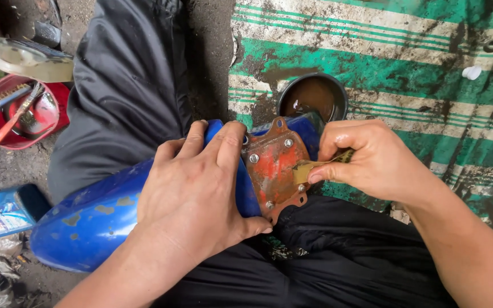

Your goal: The person sits on the ground and sands a rusty metal plate attached to a blue plastic object using a sanding block. They repeatedly dip the sanding block into a small container of liquid to wet it before continuing to sand the metal surface.

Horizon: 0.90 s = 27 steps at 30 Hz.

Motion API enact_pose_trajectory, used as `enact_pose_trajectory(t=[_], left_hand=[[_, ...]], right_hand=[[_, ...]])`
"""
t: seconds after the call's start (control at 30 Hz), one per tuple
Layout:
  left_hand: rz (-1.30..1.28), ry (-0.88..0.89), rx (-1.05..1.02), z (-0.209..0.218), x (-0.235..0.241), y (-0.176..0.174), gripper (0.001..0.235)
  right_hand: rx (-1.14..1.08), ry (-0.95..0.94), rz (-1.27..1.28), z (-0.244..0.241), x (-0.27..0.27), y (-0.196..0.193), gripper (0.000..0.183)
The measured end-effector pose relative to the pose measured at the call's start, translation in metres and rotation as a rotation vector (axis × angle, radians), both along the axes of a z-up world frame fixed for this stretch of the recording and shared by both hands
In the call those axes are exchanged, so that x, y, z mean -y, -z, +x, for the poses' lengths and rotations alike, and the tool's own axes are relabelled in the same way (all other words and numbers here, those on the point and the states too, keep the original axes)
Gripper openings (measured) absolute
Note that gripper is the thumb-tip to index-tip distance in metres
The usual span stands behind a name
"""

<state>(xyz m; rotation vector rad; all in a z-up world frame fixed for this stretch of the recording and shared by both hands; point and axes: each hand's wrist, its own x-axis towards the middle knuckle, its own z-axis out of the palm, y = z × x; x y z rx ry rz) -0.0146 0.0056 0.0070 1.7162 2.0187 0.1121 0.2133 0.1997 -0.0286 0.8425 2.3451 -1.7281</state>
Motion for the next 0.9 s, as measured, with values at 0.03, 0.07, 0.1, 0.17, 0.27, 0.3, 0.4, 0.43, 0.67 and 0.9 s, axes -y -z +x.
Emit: enact_pose_trajectory(t=[0.03, 0.07, 0.1, 0.17, 0.27, 0.3, 0.4, 0.43, 0.67, 0.9], left_hand=[[0.000, -0.001, 0.002, 0.000, 0.000, 0.001, 0.145], [-0.006, 0.004, -0.002, -0.001, 0.000, 0.002, 0.147], [-0.012, 0.008, -0.006, -0.001, 0.000, 0.002, 0.148], [-0.015, 0.006, 0.000, -0.003, 0.000, 0.002, 0.148], [-0.015, 0.001, 0.011, -0.001, -0.001, 0.002, 0.152], [-0.016, -0.001, 0.013, 0.000, -0.001, 0.003, 0.155], [-0.005, 0.024, -0.016, 0.003, 0.002, 0.004, 0.153], [-0.005, 0.026, -0.018, 0.002, 0.002, 0.004, 0.153], [-0.021, 0.033, -0.021, 0.001, 0.000, 0.003, 0.152], [-0.016, 0.038, -0.039, 0.003, -0.003, 0.001, 0.152]], right_hand=[[0.002, -0.001, 0.000, -0.005, 0.001, -0.004, 0.029], [-0.031, -0.041, 0.022, -0.010, 0.003, -0.008, 0.021], [-0.064, -0.081, 0.045, -0.015, 0.004, -0.012, 0.012], [-0.031, -0.083, 0.094, -0.015, 0.008, -0.013, 0.016], [0.025, -0.046, 0.124, -0.007, 0.007, -0.011, 0.022], [0.045, -0.005, 0.101, -0.004, 0.006, -0.009, 0.024], [0.015, -0.006, 0.105, -0.017, 0.015, -0.016, 0.023], [0.013, -0.004, 0.104, -0.027, 0.021, -0.021, 0.023], [-0.043, -0.098, 0.214, -0.019, 0.013, -0.015, 0.031], [-0.154, -0.173, 0.319, -0.043, 0.031, -0.023, 0.033]])
